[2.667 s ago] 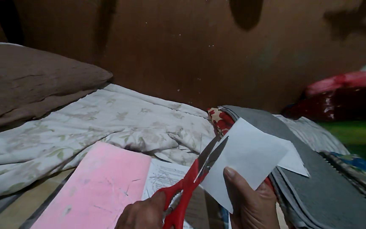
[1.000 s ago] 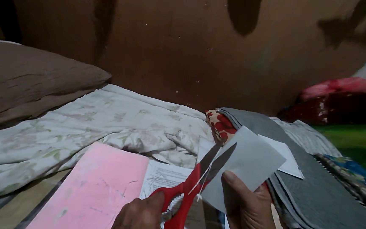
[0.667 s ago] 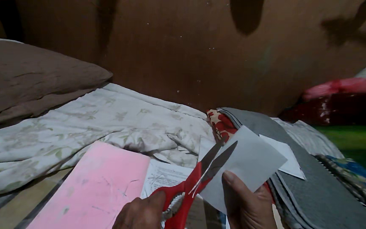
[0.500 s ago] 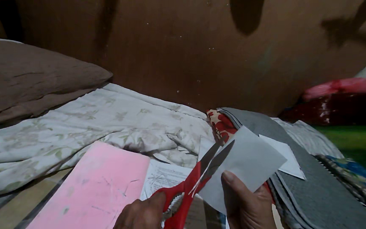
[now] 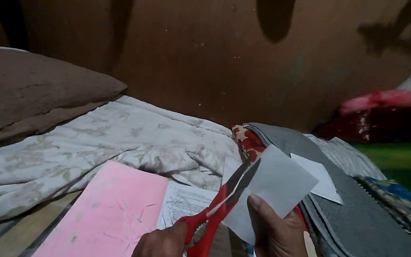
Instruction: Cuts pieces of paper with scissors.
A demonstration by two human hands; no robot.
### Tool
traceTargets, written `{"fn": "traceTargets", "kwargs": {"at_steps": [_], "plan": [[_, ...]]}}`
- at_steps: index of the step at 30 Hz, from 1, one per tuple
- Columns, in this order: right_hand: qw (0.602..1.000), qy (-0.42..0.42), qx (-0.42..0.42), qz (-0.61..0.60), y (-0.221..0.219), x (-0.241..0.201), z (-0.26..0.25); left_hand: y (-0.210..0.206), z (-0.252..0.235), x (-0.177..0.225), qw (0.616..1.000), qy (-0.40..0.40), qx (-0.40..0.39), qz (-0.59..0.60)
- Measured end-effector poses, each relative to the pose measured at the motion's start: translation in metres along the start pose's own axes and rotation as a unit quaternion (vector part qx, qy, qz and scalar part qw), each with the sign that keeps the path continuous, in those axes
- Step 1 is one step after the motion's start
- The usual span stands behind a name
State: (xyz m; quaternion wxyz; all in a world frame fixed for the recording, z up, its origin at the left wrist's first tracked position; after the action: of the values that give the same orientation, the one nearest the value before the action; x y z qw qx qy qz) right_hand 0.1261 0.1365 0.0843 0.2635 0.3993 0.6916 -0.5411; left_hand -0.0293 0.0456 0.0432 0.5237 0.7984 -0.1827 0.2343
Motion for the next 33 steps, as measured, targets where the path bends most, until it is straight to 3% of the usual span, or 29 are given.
{"fn": "traceTargets", "kwargs": {"at_steps": [33], "plan": [[1.000,-0.022,0.002,0.011,-0.0025,0.0077,0.0026,0.0019,-0.0001,0.0001,1.000,0.004,0.004,-0.018]]}}
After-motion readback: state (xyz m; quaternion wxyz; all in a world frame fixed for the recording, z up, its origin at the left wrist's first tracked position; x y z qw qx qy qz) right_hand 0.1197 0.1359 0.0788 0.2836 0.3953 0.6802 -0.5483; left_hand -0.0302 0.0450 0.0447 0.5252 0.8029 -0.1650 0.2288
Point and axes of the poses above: each hand's wrist, its own z-axis away from the middle knuckle, its own y-axis out of the back of the hand, x = y × z, the point moved 7 cm from there along -z, towards the middle knuckle, and after that the axes turned 10 degrees about -z, right-handed, at the moved point
